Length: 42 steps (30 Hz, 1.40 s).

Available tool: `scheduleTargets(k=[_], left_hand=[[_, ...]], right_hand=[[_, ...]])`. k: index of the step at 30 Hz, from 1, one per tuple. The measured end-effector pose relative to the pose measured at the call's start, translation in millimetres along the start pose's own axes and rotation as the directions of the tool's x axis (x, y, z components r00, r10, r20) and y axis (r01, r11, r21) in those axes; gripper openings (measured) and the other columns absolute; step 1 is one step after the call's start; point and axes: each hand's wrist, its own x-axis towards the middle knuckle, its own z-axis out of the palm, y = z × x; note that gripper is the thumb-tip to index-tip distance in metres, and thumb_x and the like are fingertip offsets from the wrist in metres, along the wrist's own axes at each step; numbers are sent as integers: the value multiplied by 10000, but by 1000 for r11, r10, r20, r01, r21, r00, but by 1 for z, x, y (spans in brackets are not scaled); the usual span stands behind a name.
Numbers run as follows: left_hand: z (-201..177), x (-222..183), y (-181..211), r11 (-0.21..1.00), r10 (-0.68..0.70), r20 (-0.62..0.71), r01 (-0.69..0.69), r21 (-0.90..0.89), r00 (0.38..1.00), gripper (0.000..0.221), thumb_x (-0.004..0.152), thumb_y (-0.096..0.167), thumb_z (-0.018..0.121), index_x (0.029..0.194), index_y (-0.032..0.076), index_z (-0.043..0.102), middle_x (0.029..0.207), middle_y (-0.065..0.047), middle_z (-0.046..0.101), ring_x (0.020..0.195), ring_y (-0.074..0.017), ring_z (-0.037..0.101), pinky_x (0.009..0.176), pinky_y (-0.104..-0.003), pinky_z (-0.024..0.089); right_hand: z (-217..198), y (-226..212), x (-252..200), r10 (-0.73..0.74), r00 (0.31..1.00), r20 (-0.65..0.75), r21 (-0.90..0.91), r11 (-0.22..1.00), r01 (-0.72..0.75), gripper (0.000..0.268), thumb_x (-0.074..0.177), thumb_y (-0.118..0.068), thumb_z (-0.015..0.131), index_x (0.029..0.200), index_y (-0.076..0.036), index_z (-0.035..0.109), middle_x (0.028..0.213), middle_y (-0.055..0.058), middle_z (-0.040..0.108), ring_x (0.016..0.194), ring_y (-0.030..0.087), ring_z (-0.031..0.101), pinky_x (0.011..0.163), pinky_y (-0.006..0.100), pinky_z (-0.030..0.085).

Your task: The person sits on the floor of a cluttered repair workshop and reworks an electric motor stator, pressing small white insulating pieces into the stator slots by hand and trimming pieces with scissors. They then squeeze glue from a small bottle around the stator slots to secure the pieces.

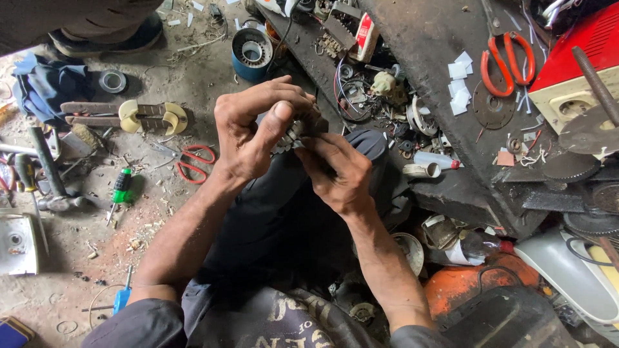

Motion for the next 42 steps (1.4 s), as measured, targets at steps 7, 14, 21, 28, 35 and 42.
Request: scheduleTargets(k=[7,14,21,28,35,42], left_hand=[[12,-12,1,995,53,-116,-43,92,992,415,1224,345,623,1130,12,852,1043,-151,838,1094,-321,848,1232,-595,549],[14,-13,1,992,82,-161,-64,113,984,397,1226,328,627,1112,17,846,1053,-140,842,1109,-325,862,1240,-566,541],[11,-12,-1,993,74,-138,-60,100,988,414,1218,310,618,1121,-17,854,1050,-175,844,1075,-316,852,1200,-614,582],[6,-8,0,994,82,-146,-70,89,986,416,1221,298,617,1105,-29,847,1018,-179,839,1051,-300,832,1184,-619,586],[11,-6,-1,995,84,-143,-76,60,986,410,1222,280,607,1104,-33,845,1005,-178,838,1041,-307,836,1172,-629,598],[-1,-3,-3,999,20,-29,-19,30,999,237,1171,188,744,1111,-19,841,1000,-184,814,1004,-391,841,1172,-652,598]], right_hand=[[12,-4,2,141,983,-121,60,989,-135,147,964,-24,959,1080,-84,891,899,98,833,792,256,848,696,362,667],[13,-8,0,151,983,-100,93,985,-142,187,967,26,932,1120,-74,895,938,119,827,787,236,831,652,350,631],[16,2,-13,82,993,-87,76,994,-75,228,944,66,961,1147,-20,903,1003,173,835,788,244,817,667,341,655],[10,-1,0,65,998,-25,136,989,-61,303,958,30,972,1245,-24,891,1040,147,827,837,215,814,707,330,660],[4,-1,-4,111,993,43,125,985,-116,231,1023,74,871,1213,-50,915,1052,158,854,900,296,875,789,390,706],[-18,-7,1,475,880,5,340,827,-448,266,1052,104,809,1308,39,779,1080,199,874,1028,211,834,965,413,698]])
